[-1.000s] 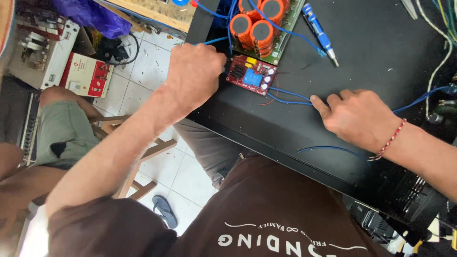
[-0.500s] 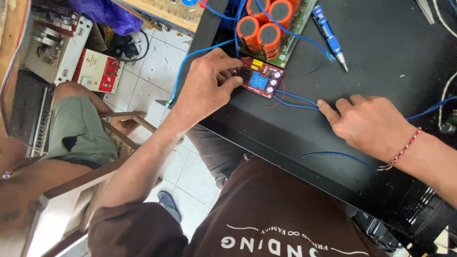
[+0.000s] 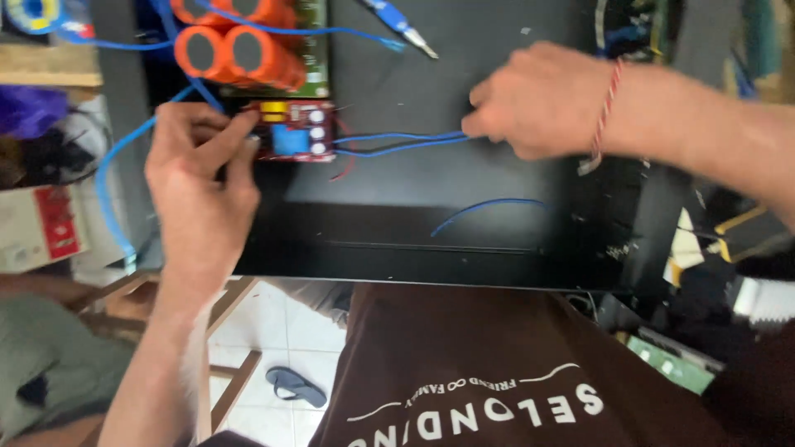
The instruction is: The person is working on an electronic circuit board, connecting blue wires to a small red module. They use pliers to strip the insulation from the wire ends and then insert the exposed wires into the module's terminals.
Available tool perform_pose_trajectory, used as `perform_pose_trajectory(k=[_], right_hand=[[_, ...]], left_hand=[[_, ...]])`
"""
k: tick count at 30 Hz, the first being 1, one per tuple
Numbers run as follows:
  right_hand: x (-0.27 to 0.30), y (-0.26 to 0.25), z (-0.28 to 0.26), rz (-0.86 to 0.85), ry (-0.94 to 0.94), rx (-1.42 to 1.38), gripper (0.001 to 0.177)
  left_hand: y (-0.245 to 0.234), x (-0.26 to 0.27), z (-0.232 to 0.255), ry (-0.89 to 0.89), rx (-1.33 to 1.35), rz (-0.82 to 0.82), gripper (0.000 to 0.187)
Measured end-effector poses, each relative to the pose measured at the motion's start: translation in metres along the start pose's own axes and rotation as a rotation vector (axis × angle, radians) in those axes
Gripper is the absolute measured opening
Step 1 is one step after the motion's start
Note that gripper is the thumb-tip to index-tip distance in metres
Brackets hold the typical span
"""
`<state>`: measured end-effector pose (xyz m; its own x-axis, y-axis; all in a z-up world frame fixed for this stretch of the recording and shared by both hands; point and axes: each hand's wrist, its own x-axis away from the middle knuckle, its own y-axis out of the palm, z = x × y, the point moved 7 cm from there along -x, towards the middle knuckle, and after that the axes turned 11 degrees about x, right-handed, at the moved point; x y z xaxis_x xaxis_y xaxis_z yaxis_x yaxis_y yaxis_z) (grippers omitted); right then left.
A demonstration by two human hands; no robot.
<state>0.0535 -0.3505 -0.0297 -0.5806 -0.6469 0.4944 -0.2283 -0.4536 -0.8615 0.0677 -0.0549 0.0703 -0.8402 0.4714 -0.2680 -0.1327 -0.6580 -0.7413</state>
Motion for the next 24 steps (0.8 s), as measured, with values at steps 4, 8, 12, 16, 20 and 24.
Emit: perform_pose_trajectory(k=[4, 8, 12, 16, 20, 24], right_hand=[[0.014, 0.003, 0.030, -0.298, 0.039, -0.001, 0.008], [0.018, 0.015, 0.043, -0.384, 0.065, 0.033, 0.007], [0.024, 0.022, 0.039, -0.374, 0.038, 0.137, 0.011], [0.038, 0.021, 0.025, -0.384, 0.026, 0.200, 0.012], [0.052, 0.015, 0.015, -0.466, 0.051, 0.226, 0.008], [0.056, 0.013, 0.009, -0.494, 0.050, 0.299, 0.006]], left_hand=[[0.004, 0.007, -0.003, 0.012, 0.049, -0.016, 0.027], [0.004, 0.013, -0.006, 0.031, -0.087, -0.031, 0.033], [0.000, 0.017, -0.011, 0.038, -0.090, 0.027, 0.033], [0.000, 0.019, -0.018, 0.029, -0.125, 0.070, 0.037], [0.002, 0.021, -0.036, -0.070, -0.201, 0.023, 0.019], [0.008, 0.022, -0.046, -0.122, -0.261, -0.022, 0.015]])
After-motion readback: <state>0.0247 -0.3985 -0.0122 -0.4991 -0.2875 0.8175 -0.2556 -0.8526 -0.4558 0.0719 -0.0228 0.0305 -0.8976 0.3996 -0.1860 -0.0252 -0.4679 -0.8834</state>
